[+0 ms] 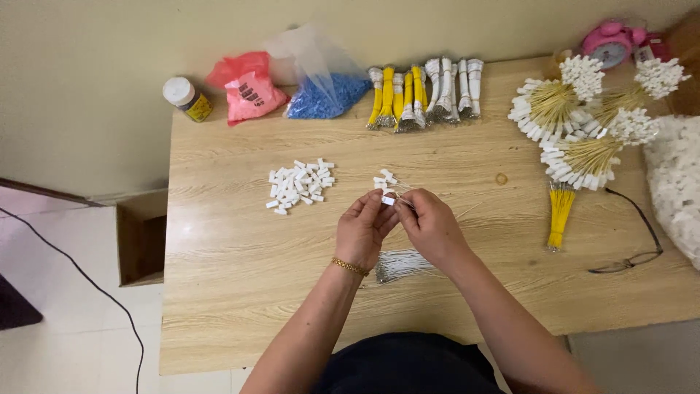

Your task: Assembling small white plastic connectors onto thin metal wires

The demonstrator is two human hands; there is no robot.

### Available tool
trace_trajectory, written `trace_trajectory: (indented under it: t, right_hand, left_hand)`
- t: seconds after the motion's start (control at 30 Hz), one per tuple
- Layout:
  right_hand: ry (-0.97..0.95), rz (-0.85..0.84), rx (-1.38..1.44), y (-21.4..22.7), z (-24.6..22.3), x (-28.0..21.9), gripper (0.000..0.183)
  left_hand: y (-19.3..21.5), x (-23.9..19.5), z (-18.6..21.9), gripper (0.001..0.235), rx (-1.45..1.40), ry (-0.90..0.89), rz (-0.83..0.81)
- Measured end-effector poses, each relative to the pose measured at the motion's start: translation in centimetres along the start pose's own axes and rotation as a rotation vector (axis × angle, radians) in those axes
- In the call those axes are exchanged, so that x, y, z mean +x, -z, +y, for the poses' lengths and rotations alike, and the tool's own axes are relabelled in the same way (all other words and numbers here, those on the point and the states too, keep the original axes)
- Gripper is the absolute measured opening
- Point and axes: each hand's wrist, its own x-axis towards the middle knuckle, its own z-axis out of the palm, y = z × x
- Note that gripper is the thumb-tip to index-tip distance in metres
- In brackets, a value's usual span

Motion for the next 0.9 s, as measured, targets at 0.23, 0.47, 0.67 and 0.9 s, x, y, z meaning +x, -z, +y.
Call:
trace_trajectory:
  t: [0.23, 0.47, 0.67, 0.9]
  right_hand:
    - [0.004, -0.044, -0.158, -4.2, 8.5, 1.3, 0.014]
    - [-0.044, 0.038, -0.07, -3.2, 9.7, 2.3, 0.015]
    - [-0.13, 0.123, 0.137, 0.0, 3.5, 1.8, 0.021]
    - [-0.259, 0.097, 0.563, -1.5, 4.6, 0.9, 0.006]
  left_hand:
    - [7.3, 4.8, 1.2, 0.028, 0.78, -0.334, 0.249]
    - [16.7, 8.9, 2.8, 0.021, 1.906, -0.792, 0.498]
    - [16.1, 9.4, 3.4, 0.016, 2.175, -0.852, 0.426]
    - [17.1, 10.0, 2.7, 0.005, 2.218, -0.914, 0.389]
